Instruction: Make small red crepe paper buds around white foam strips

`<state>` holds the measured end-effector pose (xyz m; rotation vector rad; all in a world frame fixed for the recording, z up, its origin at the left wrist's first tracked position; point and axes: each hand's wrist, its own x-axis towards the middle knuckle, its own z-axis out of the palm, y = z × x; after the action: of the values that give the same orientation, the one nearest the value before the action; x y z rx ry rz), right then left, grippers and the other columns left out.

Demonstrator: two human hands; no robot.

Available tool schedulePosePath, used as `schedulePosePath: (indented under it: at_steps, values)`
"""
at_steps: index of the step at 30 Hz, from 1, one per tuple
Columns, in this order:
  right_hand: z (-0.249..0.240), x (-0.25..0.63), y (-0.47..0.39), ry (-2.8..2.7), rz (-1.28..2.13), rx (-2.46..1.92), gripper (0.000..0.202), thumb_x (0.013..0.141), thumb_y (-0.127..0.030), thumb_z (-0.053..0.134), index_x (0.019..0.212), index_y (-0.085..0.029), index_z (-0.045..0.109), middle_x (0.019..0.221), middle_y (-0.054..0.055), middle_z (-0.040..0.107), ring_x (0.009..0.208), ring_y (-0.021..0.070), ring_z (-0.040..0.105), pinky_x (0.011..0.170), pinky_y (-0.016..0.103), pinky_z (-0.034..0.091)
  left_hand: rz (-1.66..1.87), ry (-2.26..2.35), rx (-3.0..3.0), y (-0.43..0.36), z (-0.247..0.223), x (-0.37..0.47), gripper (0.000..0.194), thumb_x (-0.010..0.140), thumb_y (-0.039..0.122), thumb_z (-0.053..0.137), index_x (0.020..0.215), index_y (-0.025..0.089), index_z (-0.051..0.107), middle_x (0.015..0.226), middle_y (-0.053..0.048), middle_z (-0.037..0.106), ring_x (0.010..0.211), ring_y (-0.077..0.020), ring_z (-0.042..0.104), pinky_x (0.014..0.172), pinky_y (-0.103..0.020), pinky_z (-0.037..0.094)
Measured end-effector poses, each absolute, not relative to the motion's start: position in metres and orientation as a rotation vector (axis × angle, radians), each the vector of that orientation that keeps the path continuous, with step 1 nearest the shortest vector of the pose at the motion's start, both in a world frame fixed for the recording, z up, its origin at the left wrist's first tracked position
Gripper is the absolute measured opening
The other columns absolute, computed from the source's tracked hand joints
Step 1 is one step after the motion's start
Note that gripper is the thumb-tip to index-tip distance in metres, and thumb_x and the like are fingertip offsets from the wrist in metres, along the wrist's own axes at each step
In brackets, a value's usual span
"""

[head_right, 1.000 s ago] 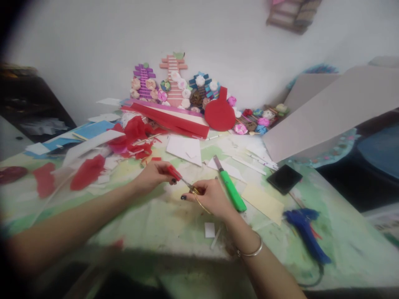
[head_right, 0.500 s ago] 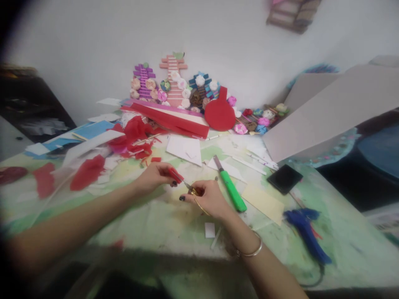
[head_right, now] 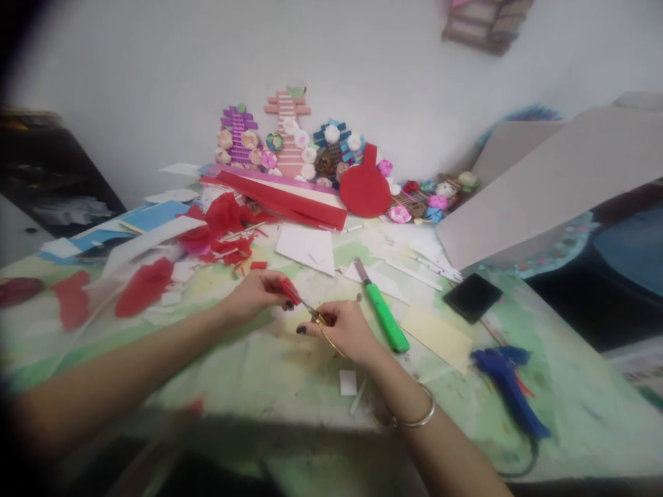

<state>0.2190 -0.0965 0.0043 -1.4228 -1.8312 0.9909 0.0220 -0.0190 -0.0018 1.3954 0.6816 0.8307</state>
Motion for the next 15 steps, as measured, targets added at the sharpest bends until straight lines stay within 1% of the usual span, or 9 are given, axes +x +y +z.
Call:
schedulePosePath:
  at_steps: [5, 10, 15]
  values:
    - [0.0040, 0.2183, -0.0967, -1.824, 0.973, -1.429, 0.046, 0.070, -0.057, 0.067, 0.062, -0.012, 0.064, 0.050, -0.005, 0.032, 0.049, 0.0080, 0.027, 0.044, 0.023, 0.018, 0.835, 0.668, 1.416, -0.0193, -0.0015, 0.0213, 0.015, 0.059, 0.003, 0.070, 0.070, 0.013, 0.074, 0.064, -0.003, 0.072, 0.058, -0.0111, 0.062, 0.061, -0.023, 0.050]
    - [0.0019, 0.2186, -0.0975, -1.772, 1.070, -1.453, 0.045, 0.069, -0.057, 0.069, 0.066, -0.013, 0.063, 0.048, -0.006, 0.030, 0.043, 0.0075, 0.029, 0.041, 0.023, 0.019, 0.829, 0.665, 1.423, -0.0183, -0.0036, 0.0208, 0.014, 0.059, 0.005, 0.072, 0.071, 0.013, 0.074, 0.066, -0.004, 0.072, 0.058, -0.0115, 0.062, 0.061, -0.023, 0.050]
    - [0.0009, 0.2184, -0.0967, -1.804, 0.973, -1.426, 0.041, 0.069, -0.050, 0.070, 0.061, -0.011, 0.061, 0.052, -0.005, 0.030, 0.050, 0.0074, 0.027, 0.045, 0.023, 0.017, 0.821, 0.661, 1.436, -0.0171, -0.0043, 0.0209, 0.014, 0.060, 0.004, 0.072, 0.072, 0.012, 0.074, 0.067, -0.005, 0.072, 0.059, -0.0117, 0.063, 0.062, -0.024, 0.050]
